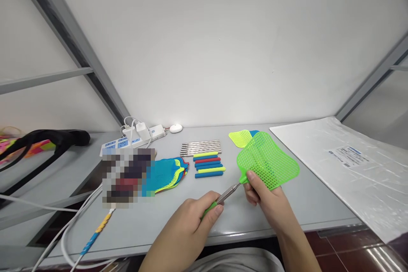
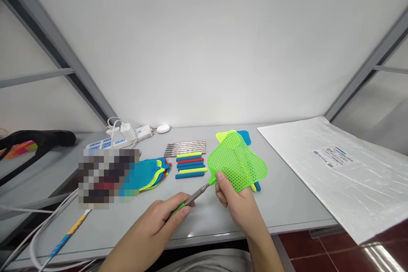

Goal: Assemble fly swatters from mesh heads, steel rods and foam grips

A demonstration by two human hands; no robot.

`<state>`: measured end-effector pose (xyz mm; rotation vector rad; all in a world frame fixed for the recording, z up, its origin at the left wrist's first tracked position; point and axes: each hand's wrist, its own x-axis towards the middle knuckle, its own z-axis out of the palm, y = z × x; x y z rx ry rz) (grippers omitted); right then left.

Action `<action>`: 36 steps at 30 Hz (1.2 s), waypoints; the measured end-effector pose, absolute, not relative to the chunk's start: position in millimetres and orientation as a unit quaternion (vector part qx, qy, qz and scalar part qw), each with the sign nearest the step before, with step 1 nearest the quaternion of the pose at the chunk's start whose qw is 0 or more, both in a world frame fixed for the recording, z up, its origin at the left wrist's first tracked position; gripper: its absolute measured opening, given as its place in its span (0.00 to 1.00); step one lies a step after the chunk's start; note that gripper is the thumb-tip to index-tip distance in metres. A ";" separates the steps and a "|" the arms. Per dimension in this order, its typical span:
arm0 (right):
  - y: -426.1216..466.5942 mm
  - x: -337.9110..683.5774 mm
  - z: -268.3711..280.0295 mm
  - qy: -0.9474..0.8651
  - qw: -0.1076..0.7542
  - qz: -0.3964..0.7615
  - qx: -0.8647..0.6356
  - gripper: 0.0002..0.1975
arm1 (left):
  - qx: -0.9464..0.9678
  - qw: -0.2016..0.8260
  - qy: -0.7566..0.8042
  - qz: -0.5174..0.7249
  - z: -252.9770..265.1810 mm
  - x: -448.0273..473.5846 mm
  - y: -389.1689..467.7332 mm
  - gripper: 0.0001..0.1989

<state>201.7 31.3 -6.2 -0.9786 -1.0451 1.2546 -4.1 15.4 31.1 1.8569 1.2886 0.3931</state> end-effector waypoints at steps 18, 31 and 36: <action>27.6 174.2 -28.1 -0.400 0.623 0.542 -0.397 0.22 | 0.807 0.303 0.475 0.176 55.6 -0.7 22.7 0.15; 12.5 145.4 -22.6 -0.248 0.704 0.466 -0.476 0.22 | 0.570 0.464 0.419 0.534 -16.7 68.6 -9.1 0.28; 3.3 131.5 -29.3 -0.308 0.690 0.443 -0.483 0.21 | 0.361 0.600 0.389 0.599 -21.5 74.5 11.0 0.25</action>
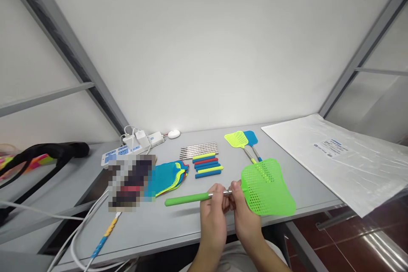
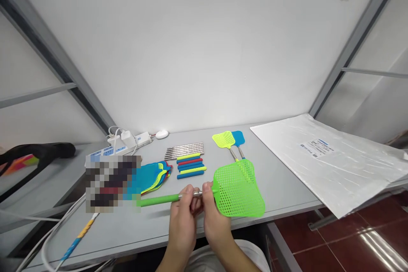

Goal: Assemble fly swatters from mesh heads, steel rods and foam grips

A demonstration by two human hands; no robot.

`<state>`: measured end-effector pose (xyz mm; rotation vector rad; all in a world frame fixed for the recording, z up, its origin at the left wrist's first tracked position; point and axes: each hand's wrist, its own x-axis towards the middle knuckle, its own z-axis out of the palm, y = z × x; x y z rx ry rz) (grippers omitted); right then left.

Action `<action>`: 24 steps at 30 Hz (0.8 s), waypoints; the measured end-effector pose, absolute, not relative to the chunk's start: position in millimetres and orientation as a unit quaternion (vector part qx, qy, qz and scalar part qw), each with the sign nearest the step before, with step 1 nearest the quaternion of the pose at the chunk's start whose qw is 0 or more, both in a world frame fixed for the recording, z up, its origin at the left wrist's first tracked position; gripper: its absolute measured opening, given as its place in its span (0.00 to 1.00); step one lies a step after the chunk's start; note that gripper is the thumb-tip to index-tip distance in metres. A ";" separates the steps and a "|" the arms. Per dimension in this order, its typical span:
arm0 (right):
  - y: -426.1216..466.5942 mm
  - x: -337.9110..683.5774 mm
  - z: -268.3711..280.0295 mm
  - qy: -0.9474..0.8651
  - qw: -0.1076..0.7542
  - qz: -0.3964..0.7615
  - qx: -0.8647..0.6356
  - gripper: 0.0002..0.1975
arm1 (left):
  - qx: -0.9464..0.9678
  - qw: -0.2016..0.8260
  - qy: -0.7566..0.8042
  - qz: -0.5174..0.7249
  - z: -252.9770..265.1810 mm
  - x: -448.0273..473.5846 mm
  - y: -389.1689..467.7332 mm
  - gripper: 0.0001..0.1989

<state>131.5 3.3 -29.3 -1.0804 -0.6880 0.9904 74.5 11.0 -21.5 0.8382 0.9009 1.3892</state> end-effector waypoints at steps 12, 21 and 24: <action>16.2 210.8 4.9 -0.218 0.800 0.406 -0.385 0.24 | 0.251 0.498 0.372 0.742 17.1 -0.7 -1.1 0.22; -3.8 159.3 -22.1 -0.378 0.687 0.507 -0.357 0.25 | 0.351 0.536 0.381 0.666 3.9 25.4 -10.2 0.23; -5.3 151.0 -28.7 -0.423 0.659 0.507 -0.359 0.25 | 0.390 0.536 0.393 0.638 0.3 29.5 -9.7 0.24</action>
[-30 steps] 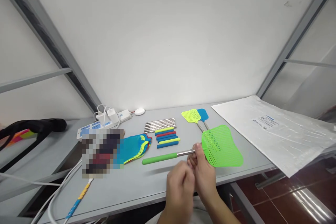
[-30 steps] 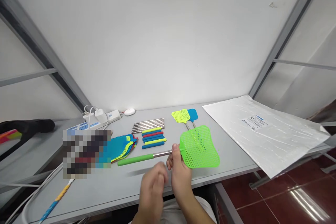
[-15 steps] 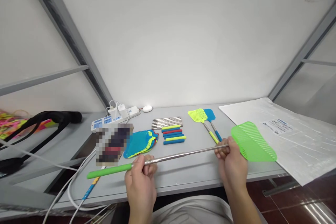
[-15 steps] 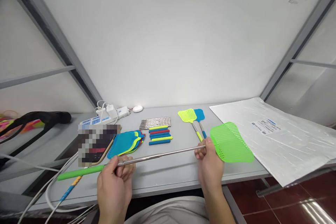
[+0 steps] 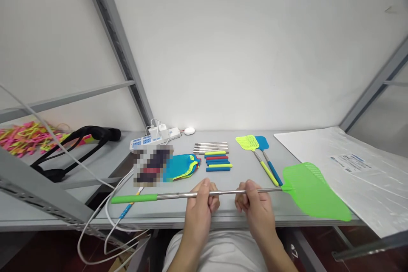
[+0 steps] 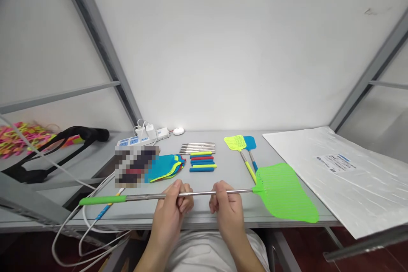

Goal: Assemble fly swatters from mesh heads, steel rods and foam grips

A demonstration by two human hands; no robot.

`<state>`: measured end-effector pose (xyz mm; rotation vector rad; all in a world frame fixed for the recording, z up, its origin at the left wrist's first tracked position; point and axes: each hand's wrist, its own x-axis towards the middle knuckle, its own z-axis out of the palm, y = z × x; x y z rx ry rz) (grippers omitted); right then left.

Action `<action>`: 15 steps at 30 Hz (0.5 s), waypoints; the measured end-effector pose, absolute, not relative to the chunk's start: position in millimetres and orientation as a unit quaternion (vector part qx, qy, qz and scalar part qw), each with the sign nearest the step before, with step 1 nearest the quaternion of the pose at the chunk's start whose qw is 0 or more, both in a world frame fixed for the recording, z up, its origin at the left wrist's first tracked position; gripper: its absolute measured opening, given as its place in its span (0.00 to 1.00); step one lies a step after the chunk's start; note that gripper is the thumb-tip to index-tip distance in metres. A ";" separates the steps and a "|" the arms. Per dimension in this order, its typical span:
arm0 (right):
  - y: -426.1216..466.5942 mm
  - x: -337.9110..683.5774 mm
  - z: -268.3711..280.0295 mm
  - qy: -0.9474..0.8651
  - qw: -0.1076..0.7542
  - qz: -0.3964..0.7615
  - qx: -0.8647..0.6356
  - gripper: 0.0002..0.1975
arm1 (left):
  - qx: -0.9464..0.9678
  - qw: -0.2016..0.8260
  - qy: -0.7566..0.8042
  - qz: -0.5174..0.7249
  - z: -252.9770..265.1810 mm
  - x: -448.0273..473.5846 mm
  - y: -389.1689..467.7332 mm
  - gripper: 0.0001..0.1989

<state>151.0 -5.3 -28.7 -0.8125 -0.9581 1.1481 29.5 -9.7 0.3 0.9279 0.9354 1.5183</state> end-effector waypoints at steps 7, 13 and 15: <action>12.0 242.3 2.0 -0.254 0.816 0.335 -0.398 0.23 | 0.257 0.463 0.427 0.733 10.5 -35.9 -0.9 0.24; 16.6 246.4 4.4 -0.204 0.821 0.366 -0.388 0.22 | 0.244 0.448 0.400 0.761 13.9 -38.7 0.9 0.24; 15.3 224.0 -7.2 -0.205 0.805 0.396 -0.392 0.22 | 0.256 0.456 0.404 0.751 9.1 -26.0 3.7 0.24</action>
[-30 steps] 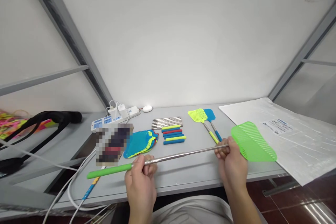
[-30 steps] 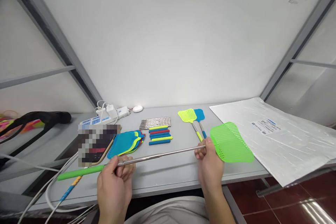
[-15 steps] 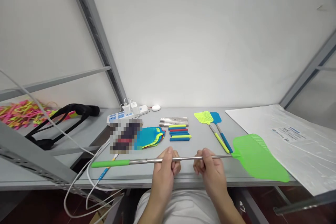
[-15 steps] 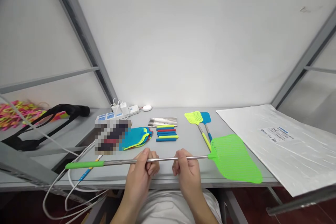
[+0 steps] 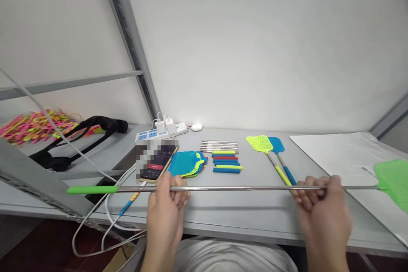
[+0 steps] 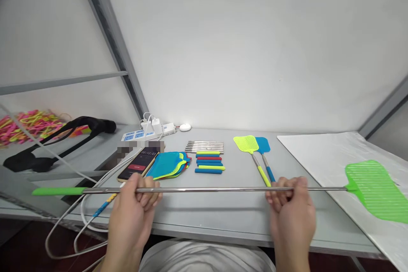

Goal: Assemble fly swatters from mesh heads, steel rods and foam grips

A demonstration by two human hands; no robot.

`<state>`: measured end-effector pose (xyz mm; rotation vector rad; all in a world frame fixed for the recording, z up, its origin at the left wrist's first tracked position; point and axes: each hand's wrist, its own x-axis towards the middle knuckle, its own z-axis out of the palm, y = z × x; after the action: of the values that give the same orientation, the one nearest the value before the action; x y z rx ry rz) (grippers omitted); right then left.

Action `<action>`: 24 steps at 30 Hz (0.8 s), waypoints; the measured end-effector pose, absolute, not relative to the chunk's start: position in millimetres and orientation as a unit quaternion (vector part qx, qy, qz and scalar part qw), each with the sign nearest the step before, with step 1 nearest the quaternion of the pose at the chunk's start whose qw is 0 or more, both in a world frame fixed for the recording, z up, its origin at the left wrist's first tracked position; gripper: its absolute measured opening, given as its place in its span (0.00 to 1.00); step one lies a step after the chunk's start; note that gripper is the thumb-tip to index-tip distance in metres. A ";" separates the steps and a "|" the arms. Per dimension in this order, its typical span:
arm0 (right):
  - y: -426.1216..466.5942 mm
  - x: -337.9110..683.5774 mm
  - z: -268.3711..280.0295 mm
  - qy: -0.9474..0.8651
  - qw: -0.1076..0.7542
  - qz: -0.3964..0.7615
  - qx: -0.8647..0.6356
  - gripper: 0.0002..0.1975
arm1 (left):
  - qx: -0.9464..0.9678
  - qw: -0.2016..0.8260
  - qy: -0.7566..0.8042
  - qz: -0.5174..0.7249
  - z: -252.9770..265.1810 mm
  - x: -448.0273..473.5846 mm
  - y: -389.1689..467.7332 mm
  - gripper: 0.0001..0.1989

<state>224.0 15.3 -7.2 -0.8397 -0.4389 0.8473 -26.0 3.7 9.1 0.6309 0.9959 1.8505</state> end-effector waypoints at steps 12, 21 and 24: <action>6.0 172.9 -48.6 -0.357 0.670 0.515 -0.397 0.24 | 0.331 0.631 0.318 0.626 -23.9 33.0 13.7 0.24; 16.6 202.5 -48.6 -0.297 0.715 0.492 -0.397 0.24 | 0.260 0.570 0.312 0.714 -33.1 3.6 10.9 0.23; 15.8 208.3 -42.5 -0.266 0.748 0.463 -0.394 0.24 | 0.254 0.557 0.321 0.723 -31.7 6.8 6.7 0.24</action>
<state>208.3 15.8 -42.5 -0.8617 -0.5816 1.0133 6.8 6.7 -31.7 0.5991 0.7569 1.7071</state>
